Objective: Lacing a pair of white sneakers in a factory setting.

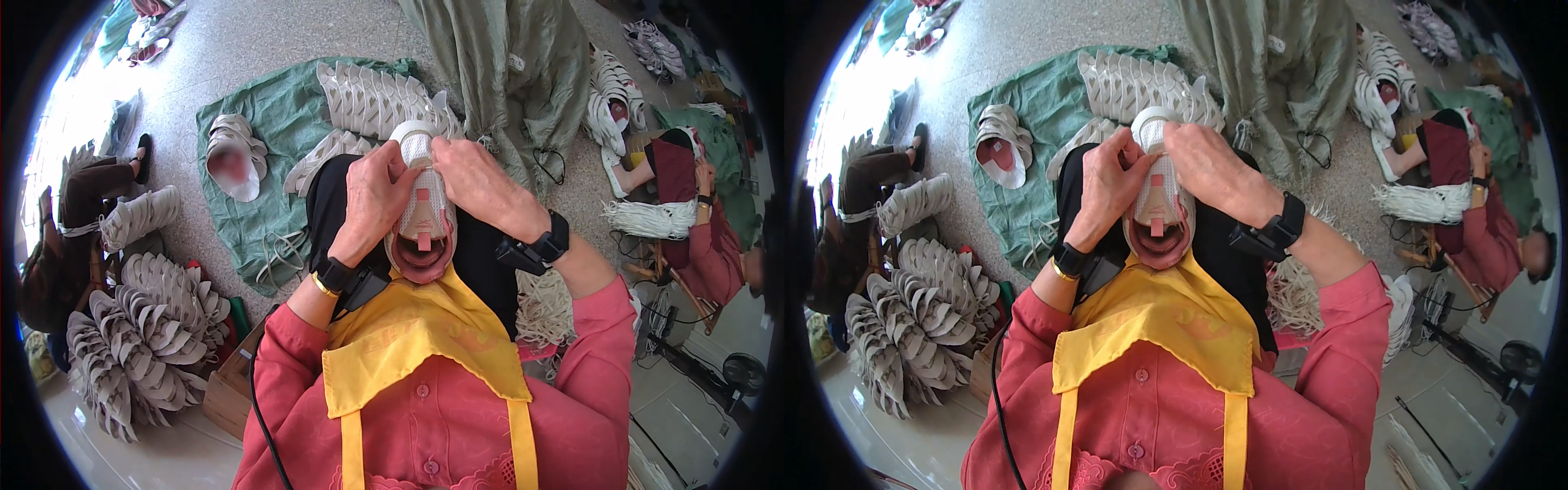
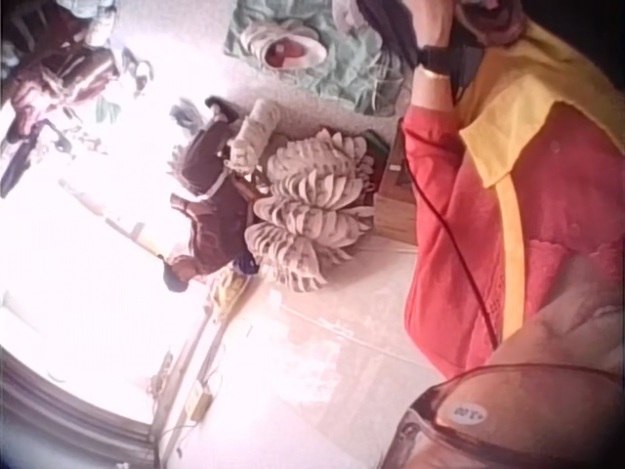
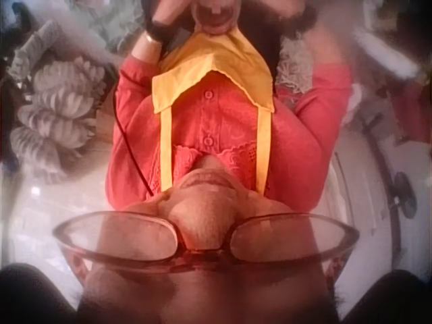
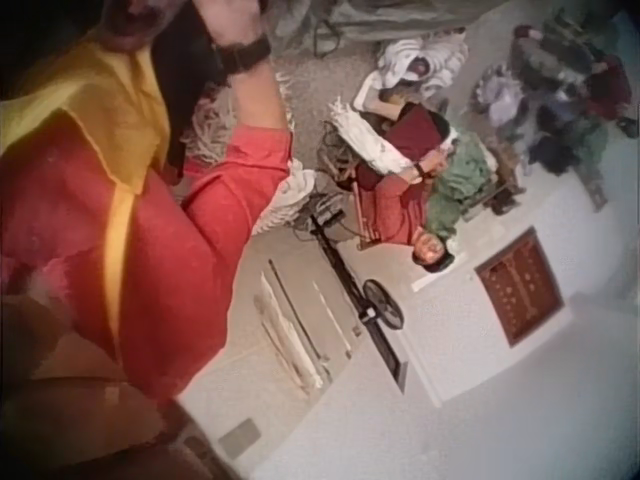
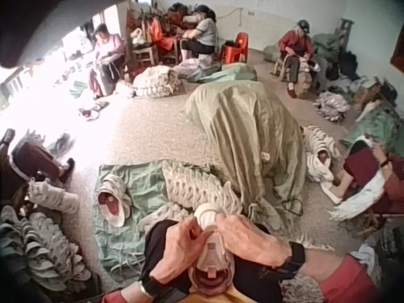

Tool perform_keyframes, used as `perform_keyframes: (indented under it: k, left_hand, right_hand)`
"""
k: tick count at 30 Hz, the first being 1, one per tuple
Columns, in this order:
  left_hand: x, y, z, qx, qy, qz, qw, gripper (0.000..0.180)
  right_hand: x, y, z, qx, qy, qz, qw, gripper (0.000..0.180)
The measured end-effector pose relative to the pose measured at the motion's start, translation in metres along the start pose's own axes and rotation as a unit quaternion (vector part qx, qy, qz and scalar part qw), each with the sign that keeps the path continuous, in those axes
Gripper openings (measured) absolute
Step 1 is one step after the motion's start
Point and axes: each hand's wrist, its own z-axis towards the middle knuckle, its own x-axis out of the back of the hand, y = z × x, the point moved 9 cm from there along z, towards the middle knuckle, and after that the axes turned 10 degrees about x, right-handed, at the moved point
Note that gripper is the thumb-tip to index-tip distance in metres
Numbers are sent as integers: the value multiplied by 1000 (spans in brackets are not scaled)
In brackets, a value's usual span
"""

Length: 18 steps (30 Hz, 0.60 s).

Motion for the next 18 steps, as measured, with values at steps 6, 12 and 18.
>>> perform_keyframes:
  k: [6, 12, 18]
  left_hand:
    - [3, 4, 0, -13, 9, 1, 1000, 24]
    - [1, 4, -1, -11, 4, -9, 1000, 25]
    - [1, 1, -2, -9, 7, -10, 1000, 25]
  right_hand:
    - [4, 18, 5, -83, -1, 134, 987, 14]
    - [-6, 25, -6, -214, -43, 293, 931, 18]
    - [7, 11, 2, -58, 20, 112, 992, 14]
